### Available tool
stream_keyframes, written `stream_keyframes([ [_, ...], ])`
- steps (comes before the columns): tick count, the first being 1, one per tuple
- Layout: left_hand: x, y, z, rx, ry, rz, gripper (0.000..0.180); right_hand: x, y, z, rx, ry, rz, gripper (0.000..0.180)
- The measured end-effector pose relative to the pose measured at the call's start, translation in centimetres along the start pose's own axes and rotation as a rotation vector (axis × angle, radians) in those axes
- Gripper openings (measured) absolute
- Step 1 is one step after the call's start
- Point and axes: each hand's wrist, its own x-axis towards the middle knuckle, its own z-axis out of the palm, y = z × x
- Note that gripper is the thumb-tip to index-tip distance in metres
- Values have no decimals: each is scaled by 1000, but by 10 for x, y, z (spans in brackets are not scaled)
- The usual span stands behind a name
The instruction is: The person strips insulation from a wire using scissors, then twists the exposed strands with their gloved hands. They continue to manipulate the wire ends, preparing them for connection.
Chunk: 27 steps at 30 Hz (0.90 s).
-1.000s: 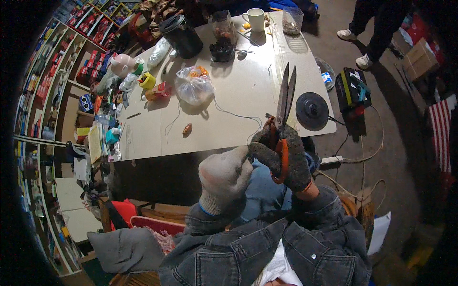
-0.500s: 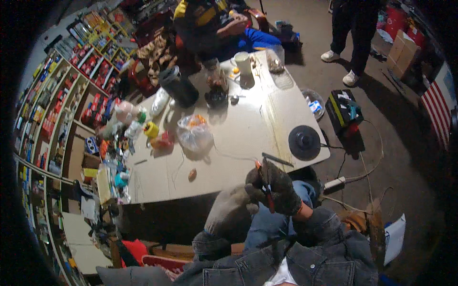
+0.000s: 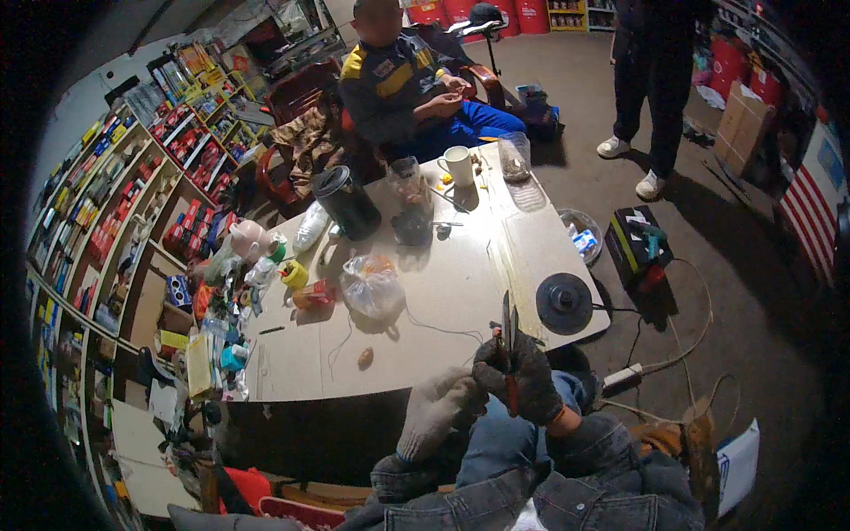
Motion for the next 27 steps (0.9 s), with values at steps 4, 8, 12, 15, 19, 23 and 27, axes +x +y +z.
stream_keyframes([
  [4,-7,8,7,-9,6,-29,31,-3,4,-4,222,-103,316,18],
  [8,-11,8,13,-113,-24,-53,33,-4,2,-18,194,-191,288,21],
  [12,-11,3,12,-146,-50,-42,33,-1,-7,-28,320,-317,241,26],
  [15,-10,1,5,-147,-131,-45,33,0,-13,-28,496,-341,368,30],
  [19,-9,-3,0,-47,-165,-14,32,-3,-13,-26,465,-326,317,31],
  [23,-8,-3,6,-75,-119,10,31,-1,-5,-22,372,-280,169,21],
  [27,-6,4,10,-118,33,72,29,3,2,-18,238,-137,118,19],
])
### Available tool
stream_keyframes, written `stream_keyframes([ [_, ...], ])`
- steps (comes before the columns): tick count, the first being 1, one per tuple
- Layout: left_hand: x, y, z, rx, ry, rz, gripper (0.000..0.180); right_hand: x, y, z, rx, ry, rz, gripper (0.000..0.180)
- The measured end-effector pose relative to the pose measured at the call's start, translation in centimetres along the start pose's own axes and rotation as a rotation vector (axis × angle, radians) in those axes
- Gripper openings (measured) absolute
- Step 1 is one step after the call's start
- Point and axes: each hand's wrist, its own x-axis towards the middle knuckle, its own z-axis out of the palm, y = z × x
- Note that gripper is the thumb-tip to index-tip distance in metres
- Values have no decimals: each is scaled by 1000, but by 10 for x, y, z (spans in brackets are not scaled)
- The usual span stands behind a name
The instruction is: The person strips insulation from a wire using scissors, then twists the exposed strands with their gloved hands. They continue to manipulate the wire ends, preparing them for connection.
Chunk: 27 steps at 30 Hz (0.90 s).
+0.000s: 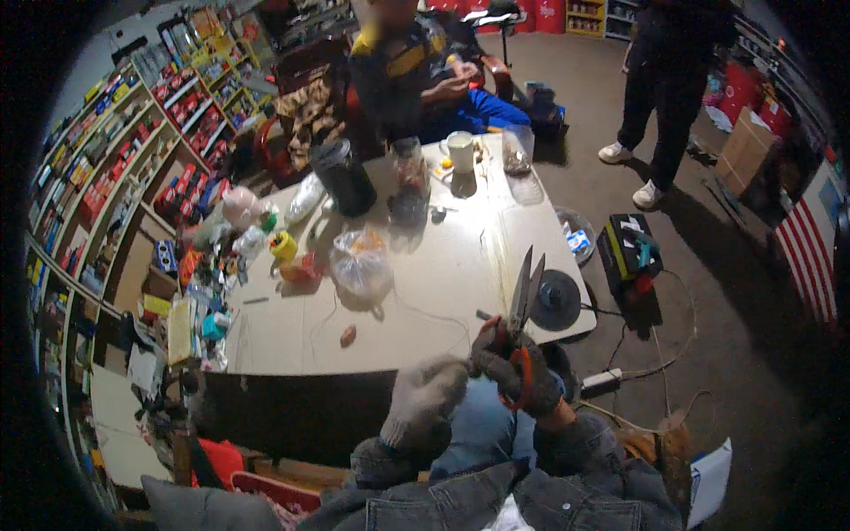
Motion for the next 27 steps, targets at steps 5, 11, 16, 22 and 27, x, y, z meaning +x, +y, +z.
stream_keyframes([
  [5,-3,10,-2,-41,233,72,25,-22,-5,-8,-492,51,144,37],
  [11,-6,3,-1,38,291,175,24,-30,-6,1,-560,-11,64,58],
  [16,0,-8,-6,148,311,276,21,-25,-12,5,-604,-61,26,61],
  [22,2,-18,-10,287,257,381,24,-23,-11,10,-609,-74,-40,64],
  [27,1,-14,-13,351,239,380,26,-23,-11,12,-583,-89,-35,63],
])
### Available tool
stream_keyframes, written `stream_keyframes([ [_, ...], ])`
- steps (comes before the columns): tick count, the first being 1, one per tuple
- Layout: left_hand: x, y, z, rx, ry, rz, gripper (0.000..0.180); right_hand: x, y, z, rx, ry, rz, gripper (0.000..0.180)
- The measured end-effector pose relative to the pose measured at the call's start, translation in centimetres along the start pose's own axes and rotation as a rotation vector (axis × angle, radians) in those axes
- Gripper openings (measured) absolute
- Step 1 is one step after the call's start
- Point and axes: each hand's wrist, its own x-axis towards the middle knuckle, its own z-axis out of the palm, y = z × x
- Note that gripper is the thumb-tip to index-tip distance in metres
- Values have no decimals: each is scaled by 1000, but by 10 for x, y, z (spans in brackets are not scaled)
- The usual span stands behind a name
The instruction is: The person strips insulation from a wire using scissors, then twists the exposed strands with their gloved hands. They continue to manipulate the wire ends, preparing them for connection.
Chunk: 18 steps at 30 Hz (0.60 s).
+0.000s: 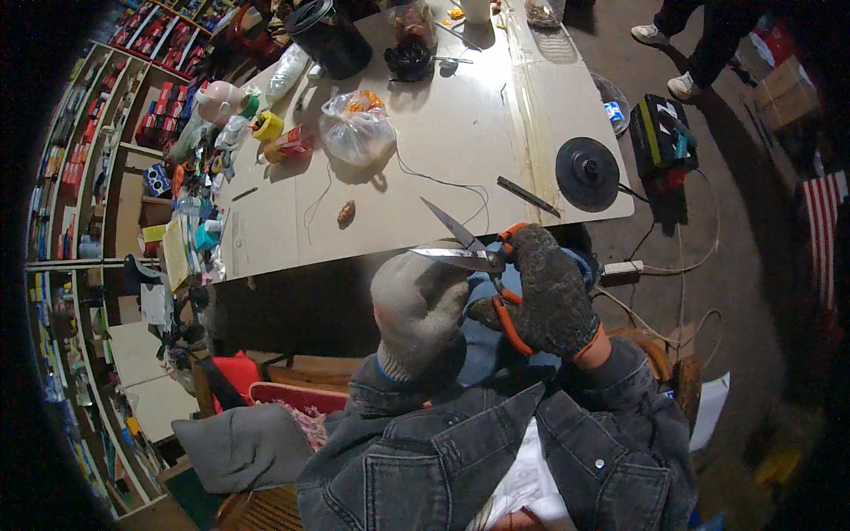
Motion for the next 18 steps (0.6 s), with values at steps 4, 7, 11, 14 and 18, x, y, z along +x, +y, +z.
stream_keyframes([
  [4,4,-1,-8,230,-78,194,26,0,-2,0,-48,-33,-5,59],
  [7,8,-5,-9,336,-90,355,27,-2,-7,1,-103,-55,15,52],
  [11,10,-4,-13,381,-79,393,23,0,-13,6,-93,-155,60,38],
  [14,12,1,-17,416,-123,269,21,-1,-15,9,-103,-116,-74,29],
  [18,9,10,-20,262,-166,129,22,-4,-18,11,98,-179,170,37],
])
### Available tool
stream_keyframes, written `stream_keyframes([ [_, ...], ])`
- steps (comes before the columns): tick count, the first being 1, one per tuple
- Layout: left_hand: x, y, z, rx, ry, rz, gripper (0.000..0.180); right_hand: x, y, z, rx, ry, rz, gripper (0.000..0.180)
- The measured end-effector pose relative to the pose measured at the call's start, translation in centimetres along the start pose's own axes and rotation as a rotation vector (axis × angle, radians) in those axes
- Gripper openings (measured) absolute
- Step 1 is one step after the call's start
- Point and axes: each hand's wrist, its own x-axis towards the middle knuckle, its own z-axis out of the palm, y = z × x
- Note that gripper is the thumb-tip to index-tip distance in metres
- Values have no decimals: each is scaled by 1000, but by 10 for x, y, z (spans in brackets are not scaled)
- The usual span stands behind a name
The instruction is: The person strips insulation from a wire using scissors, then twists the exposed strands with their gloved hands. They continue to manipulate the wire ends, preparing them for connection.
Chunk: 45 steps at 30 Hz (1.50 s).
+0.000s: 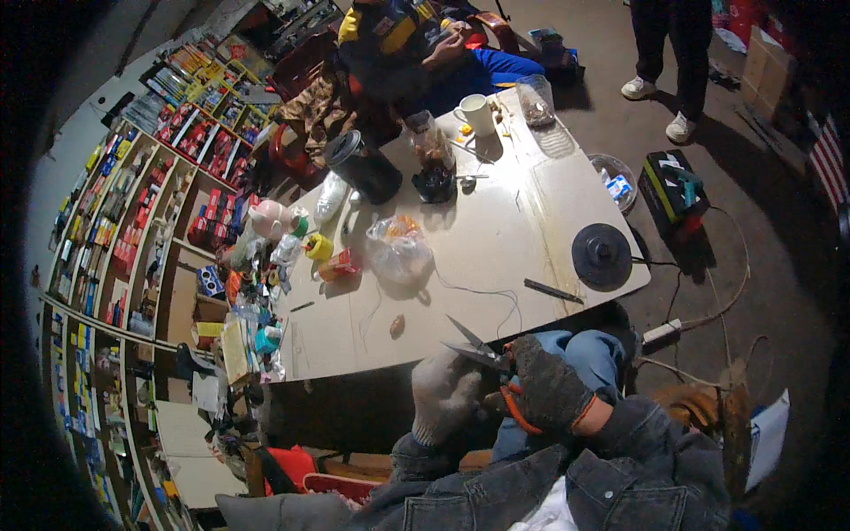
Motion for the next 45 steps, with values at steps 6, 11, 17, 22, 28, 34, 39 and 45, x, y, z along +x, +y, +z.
stream_keyframes([
  [6,-3,2,-4,-139,-67,-116,23,-1,-2,1,69,37,-12,41],
  [11,-6,-4,0,-268,-46,-154,22,1,-9,-9,101,-17,-18,36],
  [17,1,-11,0,240,-33,233,14,1,-26,-21,-5,-36,18,30],
  [22,1,-11,-1,264,-30,246,12,2,-22,-21,66,-44,-99,47],
  [28,-1,-5,0,270,-36,133,12,-2,-22,-15,-12,-29,-19,37],
  [34,-2,-4,-1,313,-39,168,13,-6,-24,-16,-1,-16,-2,31],
  [39,1,-5,0,277,-39,122,14,-3,-18,-15,37,-73,-12,40],
  [45,-5,-3,2,60,-13,18,18,-2,-19,-19,206,-191,15,46],
])
